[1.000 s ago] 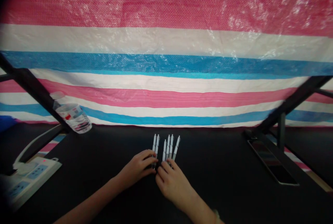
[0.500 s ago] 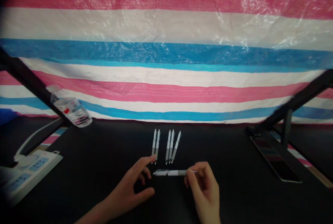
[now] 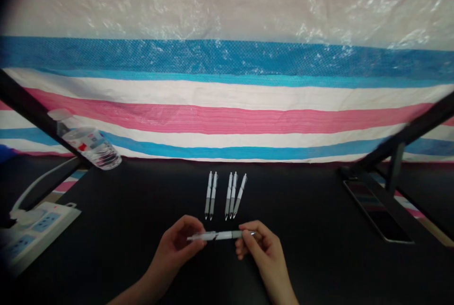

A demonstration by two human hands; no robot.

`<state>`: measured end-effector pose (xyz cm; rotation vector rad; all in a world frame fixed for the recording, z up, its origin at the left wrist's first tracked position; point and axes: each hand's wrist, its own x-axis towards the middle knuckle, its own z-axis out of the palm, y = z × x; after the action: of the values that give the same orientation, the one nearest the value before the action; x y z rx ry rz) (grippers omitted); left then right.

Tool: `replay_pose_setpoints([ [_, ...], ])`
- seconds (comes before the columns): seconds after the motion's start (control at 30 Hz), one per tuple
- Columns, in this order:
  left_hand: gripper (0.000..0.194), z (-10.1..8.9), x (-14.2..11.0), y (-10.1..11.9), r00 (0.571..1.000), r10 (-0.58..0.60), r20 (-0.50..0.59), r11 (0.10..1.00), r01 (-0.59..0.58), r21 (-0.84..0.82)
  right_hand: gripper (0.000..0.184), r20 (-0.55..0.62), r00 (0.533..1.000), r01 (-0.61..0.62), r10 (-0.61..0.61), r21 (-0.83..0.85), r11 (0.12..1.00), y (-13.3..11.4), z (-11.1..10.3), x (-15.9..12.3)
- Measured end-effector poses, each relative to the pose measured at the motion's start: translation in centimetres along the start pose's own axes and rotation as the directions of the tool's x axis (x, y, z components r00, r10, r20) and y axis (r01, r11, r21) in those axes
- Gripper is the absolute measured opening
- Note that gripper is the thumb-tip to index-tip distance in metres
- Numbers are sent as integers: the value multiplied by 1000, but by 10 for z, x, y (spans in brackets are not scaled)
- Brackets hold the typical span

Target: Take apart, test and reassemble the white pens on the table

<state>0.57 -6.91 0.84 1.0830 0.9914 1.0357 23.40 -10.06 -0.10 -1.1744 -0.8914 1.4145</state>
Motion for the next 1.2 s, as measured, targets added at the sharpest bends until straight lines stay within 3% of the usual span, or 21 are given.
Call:
replay_pose_setpoints([
  [0.13,18,-1,2,-6,995,-79,-59,994,75,-75,42,80,996,-31,37,-71,997,-2,2,0],
  [0.43,28,1,1,-1,964,-218,-154,958,182,-220,46,113,993,-4,37,-279,960,1,2,-3],
  [0.7,29,0,1,0,956,-228,-184,946,173,-275,26,102,965,258,-241,-519,815,7,-2,-6],
  [0.9,27,-2,2,5,959,-197,-204,956,142,-256,49,99,994,75,-41,-372,925,1,3,-7],
  [1.07,29,-2,3,8,954,-211,-213,949,148,-277,39,68,997,60,-44,-265,962,-5,3,-8],
  [1.2,27,-1,2,7,956,-193,-223,960,137,-246,52,87,996,17,11,-315,949,-5,2,-7],
])
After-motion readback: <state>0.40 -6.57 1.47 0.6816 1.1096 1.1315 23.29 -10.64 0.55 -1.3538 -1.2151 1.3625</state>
